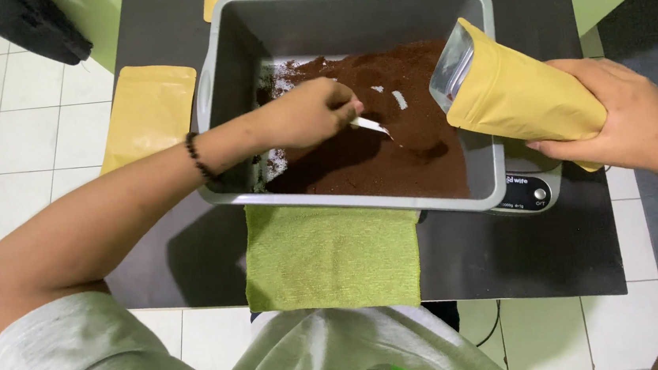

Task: Scooping ground coffee from a large container into a paper bag on a digital scale to reach a specific weight.

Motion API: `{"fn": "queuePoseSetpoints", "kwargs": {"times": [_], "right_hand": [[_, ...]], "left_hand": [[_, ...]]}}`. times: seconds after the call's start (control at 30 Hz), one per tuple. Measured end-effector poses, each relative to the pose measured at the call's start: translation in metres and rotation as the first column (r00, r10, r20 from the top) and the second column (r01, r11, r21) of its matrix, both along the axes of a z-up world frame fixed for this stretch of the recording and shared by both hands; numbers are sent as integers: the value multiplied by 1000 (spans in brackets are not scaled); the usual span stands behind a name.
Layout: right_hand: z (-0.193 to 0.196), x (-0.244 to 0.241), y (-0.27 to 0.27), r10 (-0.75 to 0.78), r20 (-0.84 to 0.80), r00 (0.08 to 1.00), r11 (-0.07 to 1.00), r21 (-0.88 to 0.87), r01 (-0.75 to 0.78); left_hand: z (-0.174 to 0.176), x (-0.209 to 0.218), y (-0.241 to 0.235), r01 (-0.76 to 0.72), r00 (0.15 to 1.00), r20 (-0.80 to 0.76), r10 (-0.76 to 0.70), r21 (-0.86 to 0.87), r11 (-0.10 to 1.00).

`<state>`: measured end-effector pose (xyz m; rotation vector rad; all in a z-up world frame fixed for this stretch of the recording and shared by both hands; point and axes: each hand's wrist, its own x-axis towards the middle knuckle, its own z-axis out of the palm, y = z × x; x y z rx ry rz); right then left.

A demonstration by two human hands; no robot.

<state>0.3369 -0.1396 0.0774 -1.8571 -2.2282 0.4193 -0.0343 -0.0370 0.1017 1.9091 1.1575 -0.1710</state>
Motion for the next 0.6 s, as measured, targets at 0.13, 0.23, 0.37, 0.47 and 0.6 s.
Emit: {"fn": "queuePoseSetpoints", "kwargs": {"times": [0.13,0.23,0.37,0.47,0.6], "right_hand": [[0,-1,4,21,10,1000,1000,7,-21],[3,-6,6,-12,2,1000,999,-39,12],[4,-13,9,5,4,1000,1000,-27,-5],[10,-22,10,33,-6,999,999,-18,-33],[26,-41,7,19,-15,1000,999,-50,-20]], "left_hand": [[21,-25,0,-18,999,52,14,87,996],[51,-38,-7,-111,994,34,108,111,988],[70,-43,-6,-145,989,70,133,199,969],[81,-30,-9,-140,990,67,128,249,958],[61,6,-4,-99,990,129,59,335,937]]}}
